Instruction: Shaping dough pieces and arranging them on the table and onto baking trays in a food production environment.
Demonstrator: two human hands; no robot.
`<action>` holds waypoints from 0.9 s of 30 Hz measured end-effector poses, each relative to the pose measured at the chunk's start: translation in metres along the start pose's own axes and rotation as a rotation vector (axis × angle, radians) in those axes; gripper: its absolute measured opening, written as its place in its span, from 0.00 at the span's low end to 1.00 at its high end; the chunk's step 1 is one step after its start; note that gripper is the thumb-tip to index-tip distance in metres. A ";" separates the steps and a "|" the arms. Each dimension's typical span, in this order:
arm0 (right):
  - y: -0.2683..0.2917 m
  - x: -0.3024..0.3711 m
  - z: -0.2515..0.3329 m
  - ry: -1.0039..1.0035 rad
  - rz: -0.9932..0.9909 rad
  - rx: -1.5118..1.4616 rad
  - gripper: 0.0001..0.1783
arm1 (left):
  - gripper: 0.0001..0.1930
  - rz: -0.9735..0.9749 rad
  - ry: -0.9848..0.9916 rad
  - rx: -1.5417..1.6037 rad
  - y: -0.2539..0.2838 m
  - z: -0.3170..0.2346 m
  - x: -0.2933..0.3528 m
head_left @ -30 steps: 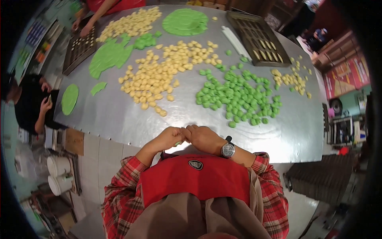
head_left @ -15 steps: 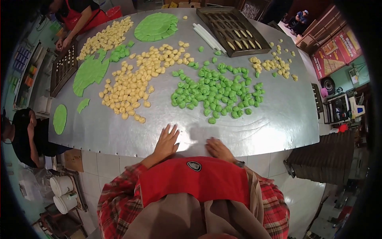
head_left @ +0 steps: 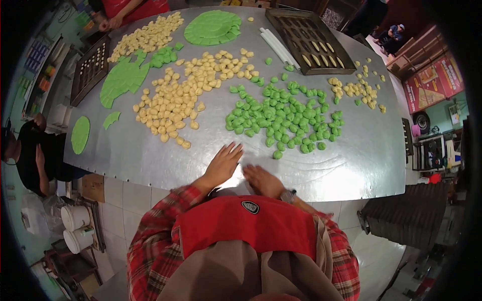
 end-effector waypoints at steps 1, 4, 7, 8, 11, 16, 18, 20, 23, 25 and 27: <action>0.006 -0.024 -0.014 -0.042 0.011 -0.087 0.25 | 0.19 -0.119 -0.040 0.078 0.013 0.008 -0.020; 0.043 -0.025 -0.031 -0.173 -0.212 0.075 0.23 | 0.14 -0.224 0.080 0.137 0.045 0.040 -0.002; 0.006 0.034 -0.021 -0.201 0.021 -0.038 0.18 | 0.09 -0.292 0.289 0.115 0.058 0.100 0.054; -0.008 0.054 -0.029 -0.177 0.084 -0.097 0.16 | 0.12 -0.283 0.275 0.308 0.048 0.111 0.051; 0.025 0.071 -0.110 -0.699 -0.117 -0.210 0.17 | 0.28 -0.394 0.353 1.448 0.046 0.106 0.007; 0.204 -0.002 -0.090 -0.447 -0.773 -0.161 0.24 | 0.35 -0.668 0.133 0.557 0.207 0.172 -0.014; 0.186 -0.006 -0.081 -0.452 -0.647 -0.057 0.24 | 0.29 -0.863 0.354 0.371 0.217 0.312 0.046; 0.141 0.002 -0.077 -0.503 -0.547 -0.170 0.22 | 0.23 -0.866 0.602 -0.129 0.242 0.384 0.111; 0.097 -0.012 -0.052 -0.509 -0.399 -0.195 0.20 | 0.23 -0.377 1.161 -0.558 0.226 0.480 0.217; 0.078 -0.015 -0.044 -0.555 -0.366 -0.335 0.20 | 0.21 -0.355 1.341 -0.239 0.220 0.494 0.244; 0.080 -0.026 -0.029 -0.540 -0.306 -0.274 0.20 | 0.21 -0.091 1.354 -0.366 0.242 0.503 0.233</action>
Point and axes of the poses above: each hand's wrist, its own x-axis away from the middle knuckle, its own y-axis out of the back of the hand, z = x × y, the point moved 10 cm from there along -x, towards the middle knuckle, and after that the axes turned 3 degrees about z, right-handed, at the moved point
